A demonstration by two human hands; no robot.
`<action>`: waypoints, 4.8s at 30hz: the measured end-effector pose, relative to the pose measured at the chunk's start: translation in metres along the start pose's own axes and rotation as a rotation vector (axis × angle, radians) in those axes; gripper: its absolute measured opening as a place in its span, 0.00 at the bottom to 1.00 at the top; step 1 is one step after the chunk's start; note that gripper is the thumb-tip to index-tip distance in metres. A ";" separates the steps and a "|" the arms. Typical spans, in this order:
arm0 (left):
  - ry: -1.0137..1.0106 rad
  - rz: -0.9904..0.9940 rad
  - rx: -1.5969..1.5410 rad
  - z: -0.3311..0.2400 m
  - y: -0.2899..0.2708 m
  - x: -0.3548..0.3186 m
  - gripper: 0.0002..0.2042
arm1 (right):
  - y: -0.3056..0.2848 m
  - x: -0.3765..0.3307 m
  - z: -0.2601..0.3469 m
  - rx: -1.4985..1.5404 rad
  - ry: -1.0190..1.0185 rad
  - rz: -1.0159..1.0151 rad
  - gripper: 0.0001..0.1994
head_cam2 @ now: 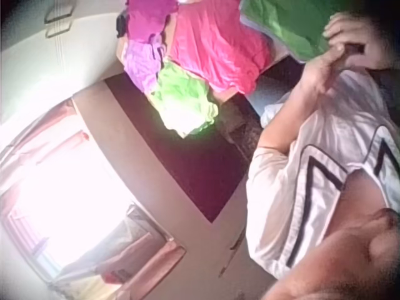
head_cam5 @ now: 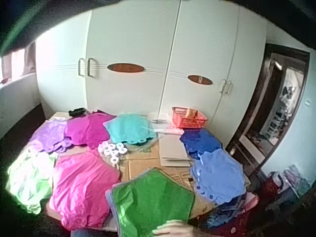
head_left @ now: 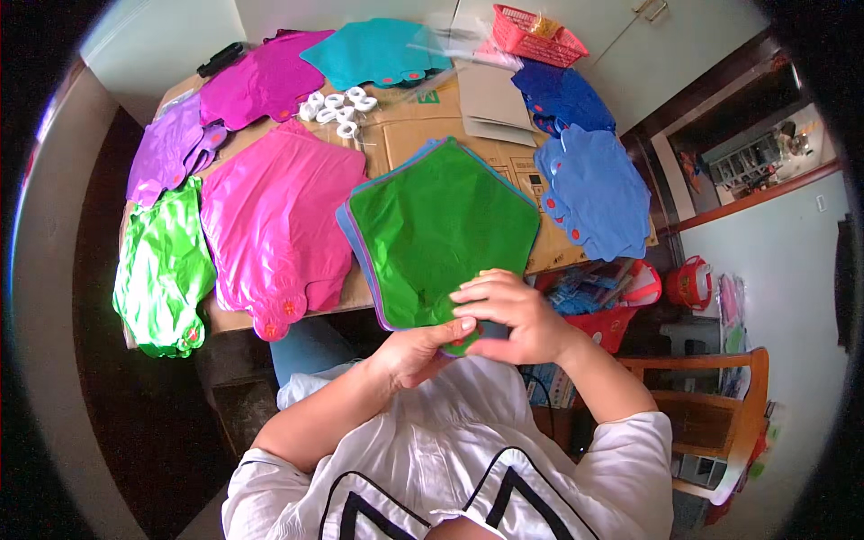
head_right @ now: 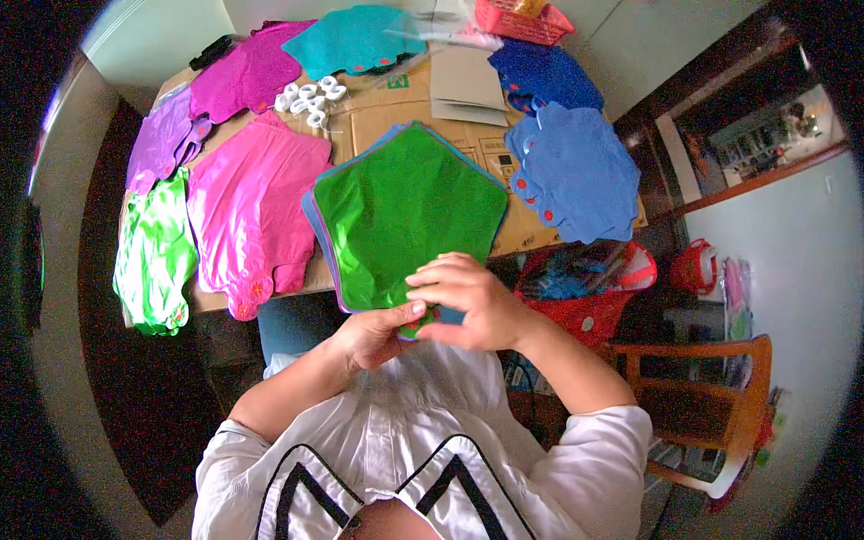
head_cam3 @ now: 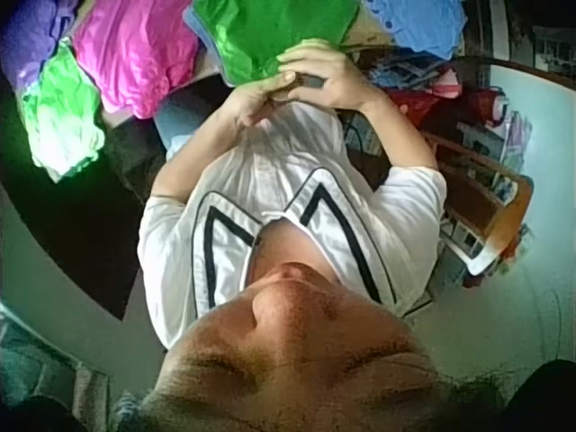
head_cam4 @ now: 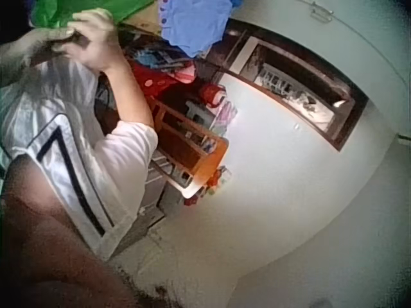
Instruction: Folding colorful plastic sheets and inserting them into clear plastic sleeves with cardboard backings.
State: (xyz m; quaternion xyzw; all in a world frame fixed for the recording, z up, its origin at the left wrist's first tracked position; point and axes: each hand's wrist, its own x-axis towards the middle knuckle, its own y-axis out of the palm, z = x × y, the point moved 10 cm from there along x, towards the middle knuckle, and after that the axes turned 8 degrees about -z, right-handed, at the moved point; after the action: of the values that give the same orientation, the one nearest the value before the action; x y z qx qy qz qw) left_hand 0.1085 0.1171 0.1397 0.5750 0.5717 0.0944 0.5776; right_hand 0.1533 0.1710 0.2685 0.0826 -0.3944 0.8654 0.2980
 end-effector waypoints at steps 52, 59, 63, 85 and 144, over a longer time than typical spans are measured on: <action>-0.066 0.025 0.166 0.032 -0.014 0.006 0.07 | -0.060 0.084 -0.211 0.092 1.025 -0.154 0.07; -0.139 0.022 0.169 0.019 0.006 -0.003 0.07 | -0.061 0.089 -0.205 0.027 0.889 -0.260 0.07; -0.162 -0.012 0.157 0.023 -0.004 0.000 0.08 | -0.063 0.089 -0.202 -0.107 0.951 -0.197 0.08; -0.172 0.100 0.026 0.015 0.002 -0.003 0.10 | -0.070 0.064 -0.205 0.340 1.032 -0.133 0.12; -0.097 -0.070 -0.124 0.009 0.014 0.023 0.07 | 0.077 0.204 -0.097 -0.257 0.147 1.037 0.13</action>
State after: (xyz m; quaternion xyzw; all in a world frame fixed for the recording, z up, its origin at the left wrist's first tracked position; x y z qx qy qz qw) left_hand 0.1306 0.1335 0.1348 0.5215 0.5561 0.0813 0.6420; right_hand -0.0478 0.2946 0.2312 -0.2208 -0.4641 0.8473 -0.1336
